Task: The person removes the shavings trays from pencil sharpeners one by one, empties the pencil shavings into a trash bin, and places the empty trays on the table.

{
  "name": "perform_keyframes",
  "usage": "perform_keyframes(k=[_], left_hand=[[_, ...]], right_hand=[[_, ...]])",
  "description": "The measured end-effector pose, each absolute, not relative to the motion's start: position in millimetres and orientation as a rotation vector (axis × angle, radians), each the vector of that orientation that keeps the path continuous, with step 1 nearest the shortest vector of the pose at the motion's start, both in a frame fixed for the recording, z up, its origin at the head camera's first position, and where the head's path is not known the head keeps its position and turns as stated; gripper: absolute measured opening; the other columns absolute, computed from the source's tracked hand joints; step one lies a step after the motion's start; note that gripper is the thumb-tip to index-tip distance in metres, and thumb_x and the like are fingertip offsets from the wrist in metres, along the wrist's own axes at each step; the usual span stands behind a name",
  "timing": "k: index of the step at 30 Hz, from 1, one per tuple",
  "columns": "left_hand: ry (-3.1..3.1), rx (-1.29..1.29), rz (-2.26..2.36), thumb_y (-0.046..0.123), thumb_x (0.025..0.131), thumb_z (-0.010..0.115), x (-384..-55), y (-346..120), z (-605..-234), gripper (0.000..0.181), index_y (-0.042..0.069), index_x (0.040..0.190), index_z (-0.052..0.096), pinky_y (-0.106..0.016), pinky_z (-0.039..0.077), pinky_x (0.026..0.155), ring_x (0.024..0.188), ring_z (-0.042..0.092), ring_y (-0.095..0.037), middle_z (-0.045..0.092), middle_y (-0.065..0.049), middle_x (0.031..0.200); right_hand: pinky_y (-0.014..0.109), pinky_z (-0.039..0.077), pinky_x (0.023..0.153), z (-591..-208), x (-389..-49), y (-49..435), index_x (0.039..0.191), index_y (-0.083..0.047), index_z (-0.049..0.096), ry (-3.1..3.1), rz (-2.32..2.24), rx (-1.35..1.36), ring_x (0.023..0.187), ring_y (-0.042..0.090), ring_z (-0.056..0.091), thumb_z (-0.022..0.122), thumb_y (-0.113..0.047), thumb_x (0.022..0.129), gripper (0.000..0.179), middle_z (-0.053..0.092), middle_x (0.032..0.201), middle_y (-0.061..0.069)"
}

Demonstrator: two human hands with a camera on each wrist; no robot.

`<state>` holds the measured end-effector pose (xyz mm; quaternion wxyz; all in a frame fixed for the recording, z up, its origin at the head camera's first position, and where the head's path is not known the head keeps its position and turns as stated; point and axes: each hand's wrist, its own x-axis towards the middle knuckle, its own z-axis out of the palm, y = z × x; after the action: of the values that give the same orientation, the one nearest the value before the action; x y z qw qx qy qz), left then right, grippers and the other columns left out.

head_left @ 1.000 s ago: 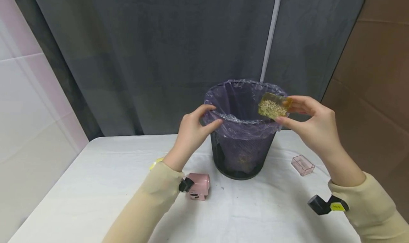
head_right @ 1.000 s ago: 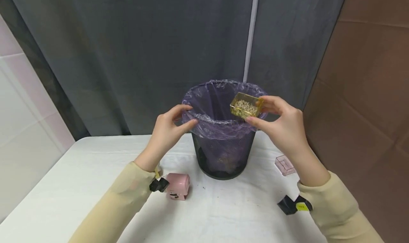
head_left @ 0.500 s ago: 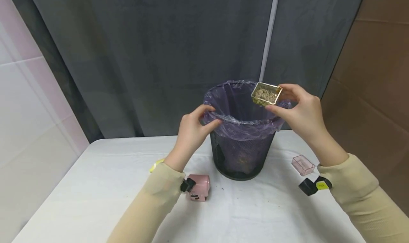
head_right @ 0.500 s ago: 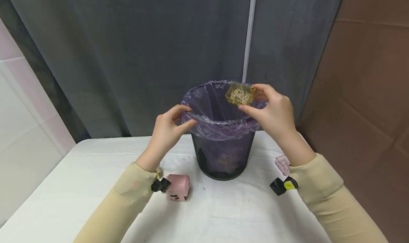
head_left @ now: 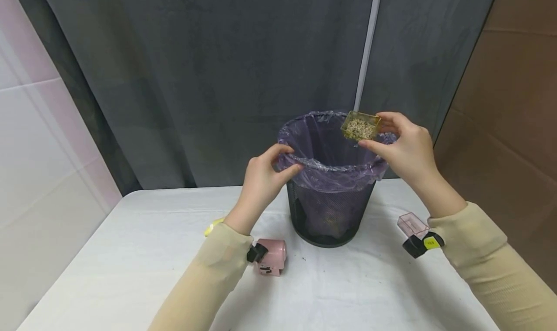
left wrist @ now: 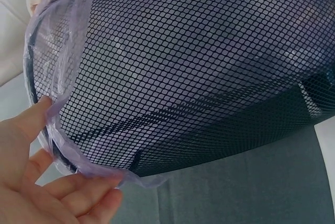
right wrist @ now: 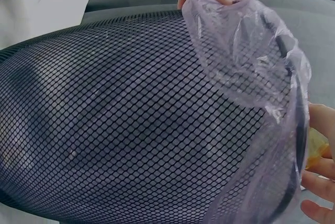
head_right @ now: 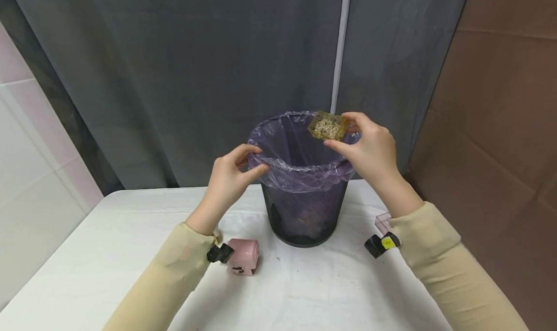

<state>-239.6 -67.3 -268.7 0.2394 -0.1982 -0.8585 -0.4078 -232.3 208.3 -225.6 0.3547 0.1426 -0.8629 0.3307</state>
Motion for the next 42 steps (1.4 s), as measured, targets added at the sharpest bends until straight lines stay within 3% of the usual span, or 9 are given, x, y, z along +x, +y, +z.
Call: perform_keyframes(k=[8, 15, 21, 29, 37, 42], left_hand=[[-2.350, -0.542, -1.135, 0.027, 0.080, 0.079, -239.4, -65.7, -268.4, 0.035, 0.015, 0.111, 0.067, -0.034, 0.044, 0.064, 0.081, 0.056, -0.026, 0.069, -0.002, 0.092], [-2.340, -0.541, -1.137, 0.027, 0.080, 0.079, -239.6, -65.3, -268.1, 0.035, 0.015, 0.111, 0.067, -0.034, 0.045, 0.066, 0.084, 0.058, -0.023, 0.069, -0.003, 0.095], [-2.329, -0.541, -1.141, 0.027, 0.080, 0.079, -239.0, -66.2, -267.4, 0.036, 0.015, 0.111, 0.067, -0.032, 0.039, 0.057, 0.072, 0.051, -0.021, 0.065, -0.001, 0.079], [-2.322, -0.548, -1.155, 0.027, 0.080, 0.079, -239.2, -65.2, -267.9, 0.036, 0.015, 0.112, 0.067, -0.032, 0.037, 0.055, 0.067, 0.046, -0.017, 0.066, 0.000, 0.082], [-2.306, -0.553, -1.161, 0.026, 0.080, 0.079, -239.4, -66.0, -267.4, 0.035, 0.015, 0.111, 0.067, -0.035, 0.047, 0.069, 0.084, 0.059, -0.021, 0.070, -0.003, 0.097], [-2.303, -0.552, -1.159, 0.027, 0.080, 0.079, -238.8, -67.2, -267.5, 0.035, 0.016, 0.111, 0.067, -0.035, 0.048, 0.071, 0.086, 0.059, -0.018, 0.070, -0.002, 0.098]], right_hand=[[0.041, 0.041, 0.069, -231.4, -247.0, 213.4, 0.123, -0.002, 0.059, -2.254, 0.782, 0.352, 0.095, 0.033, 0.063, 0.085, -0.021, 0.073, 0.060, 0.069, 0.106, 0.015], [0.049, 0.044, 0.076, -233.6, -251.5, 216.3, 0.125, -0.002, 0.058, -2.270, 0.675, 0.346, 0.099, 0.036, 0.061, 0.085, -0.022, 0.073, 0.062, 0.067, 0.111, 0.018], [0.051, 0.044, 0.075, -233.3, -251.8, 214.9, 0.124, -0.001, 0.058, -2.262, 0.608, 0.357, 0.099, 0.036, 0.061, 0.085, -0.021, 0.073, 0.061, 0.066, 0.113, 0.018], [0.051, 0.044, 0.073, -234.2, -251.2, 216.8, 0.122, 0.000, 0.059, -2.220, 0.571, 0.359, 0.094, 0.037, 0.062, 0.086, -0.019, 0.071, 0.061, 0.066, 0.110, 0.019], [0.052, 0.042, 0.076, -232.9, -250.0, 216.0, 0.122, -0.001, 0.060, -2.222, 0.556, 0.364, 0.092, 0.037, 0.061, 0.086, -0.018, 0.071, 0.060, 0.066, 0.110, 0.018], [0.052, 0.042, 0.078, -231.3, -249.5, 213.9, 0.121, -0.001, 0.060, -2.211, 0.542, 0.381, 0.089, 0.037, 0.061, 0.087, -0.018, 0.070, 0.060, 0.066, 0.111, 0.017]])
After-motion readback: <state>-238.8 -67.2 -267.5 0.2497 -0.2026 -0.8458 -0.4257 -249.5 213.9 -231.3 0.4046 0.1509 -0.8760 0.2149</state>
